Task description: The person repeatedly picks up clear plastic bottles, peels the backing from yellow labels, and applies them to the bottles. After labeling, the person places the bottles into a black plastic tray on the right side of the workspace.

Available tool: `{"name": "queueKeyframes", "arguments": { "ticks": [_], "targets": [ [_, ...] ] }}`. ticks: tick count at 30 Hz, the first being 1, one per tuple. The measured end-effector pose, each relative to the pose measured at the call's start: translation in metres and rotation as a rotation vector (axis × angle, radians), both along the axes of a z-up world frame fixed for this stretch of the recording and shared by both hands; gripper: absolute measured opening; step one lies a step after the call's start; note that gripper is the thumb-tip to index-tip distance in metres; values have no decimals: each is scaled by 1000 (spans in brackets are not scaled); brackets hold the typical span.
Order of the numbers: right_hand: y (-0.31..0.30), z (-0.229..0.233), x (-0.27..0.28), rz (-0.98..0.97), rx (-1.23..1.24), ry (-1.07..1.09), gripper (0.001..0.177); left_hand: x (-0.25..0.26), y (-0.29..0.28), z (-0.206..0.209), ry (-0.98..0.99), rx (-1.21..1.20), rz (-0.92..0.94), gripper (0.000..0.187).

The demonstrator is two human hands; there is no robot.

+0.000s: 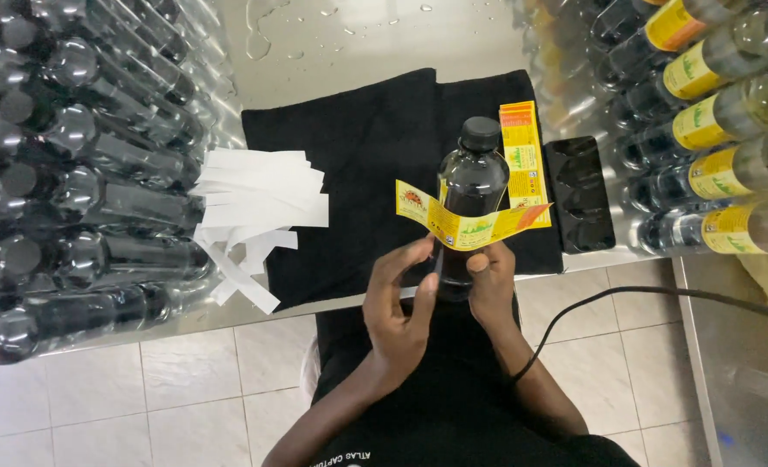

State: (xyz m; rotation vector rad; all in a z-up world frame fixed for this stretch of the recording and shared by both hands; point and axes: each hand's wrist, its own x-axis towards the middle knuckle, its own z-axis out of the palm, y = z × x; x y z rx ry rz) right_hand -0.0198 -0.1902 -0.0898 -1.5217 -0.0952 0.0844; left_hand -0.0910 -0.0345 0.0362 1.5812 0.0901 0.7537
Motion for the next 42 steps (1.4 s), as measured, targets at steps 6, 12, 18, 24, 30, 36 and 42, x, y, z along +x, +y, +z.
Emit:
{"name": "queueKeyframes", "arguments": {
  "ticks": [6,12,18,24,30,36,42],
  "targets": [
    [14,62,-13,131,-66,-5,98,9,8,16,164,-114,-194,50],
    [33,113,-15,106,-374,-322,85,2,19,4,249,-246,-215,58],
    [40,120,-16,-22,-438,-598,80,3,23,-3,223,-522,-177,81],
    [41,108,-19,-125,-571,-809,79,10,14,10,262,-727,-149,84],
    [34,106,-22,-8,-338,-678,61,15,10,24,219,-836,-134,81],
    [40,96,-22,11,-322,-667,66,21,17,10,130,-730,-186,93],
    [31,57,-14,74,-195,-736,82,31,26,-20,-42,-811,-496,116]
  ]
}}
